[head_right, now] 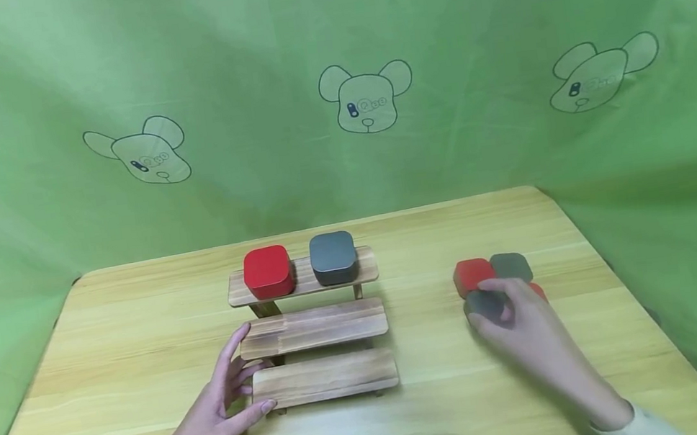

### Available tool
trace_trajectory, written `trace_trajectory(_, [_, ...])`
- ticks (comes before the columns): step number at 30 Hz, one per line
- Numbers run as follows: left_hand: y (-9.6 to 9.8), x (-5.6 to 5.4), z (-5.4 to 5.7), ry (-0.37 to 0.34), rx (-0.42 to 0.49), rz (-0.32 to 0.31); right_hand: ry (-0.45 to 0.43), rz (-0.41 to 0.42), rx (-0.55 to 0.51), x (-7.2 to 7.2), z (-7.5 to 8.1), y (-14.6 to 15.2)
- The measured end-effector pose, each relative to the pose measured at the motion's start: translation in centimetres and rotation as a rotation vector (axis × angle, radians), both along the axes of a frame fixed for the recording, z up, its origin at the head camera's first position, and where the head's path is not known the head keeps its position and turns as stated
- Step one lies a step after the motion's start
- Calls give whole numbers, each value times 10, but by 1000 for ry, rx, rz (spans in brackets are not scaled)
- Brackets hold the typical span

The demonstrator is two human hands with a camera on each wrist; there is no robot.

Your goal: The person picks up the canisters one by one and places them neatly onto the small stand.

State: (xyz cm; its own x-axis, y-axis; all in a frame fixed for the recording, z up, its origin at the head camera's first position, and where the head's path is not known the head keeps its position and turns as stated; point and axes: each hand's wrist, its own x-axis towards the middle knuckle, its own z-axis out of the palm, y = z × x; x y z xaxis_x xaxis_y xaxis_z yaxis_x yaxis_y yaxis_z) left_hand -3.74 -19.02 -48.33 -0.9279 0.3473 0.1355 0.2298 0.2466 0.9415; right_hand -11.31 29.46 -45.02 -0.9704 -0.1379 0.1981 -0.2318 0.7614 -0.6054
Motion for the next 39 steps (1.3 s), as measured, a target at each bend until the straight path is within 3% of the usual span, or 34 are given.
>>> trace_trajectory(24, [-3, 0, -1, -5, -12, 14, -4, -2, 123, -5, 0, 9])
trace_trajectory(32, [-1, 0, -1, -23, -4, 8, -51, 51, 153, -7, 0, 11])
trace_trajectory(39, [-1, -2, -1, -17, -7, 2, -11, 94, 138, -1, -2, 12])
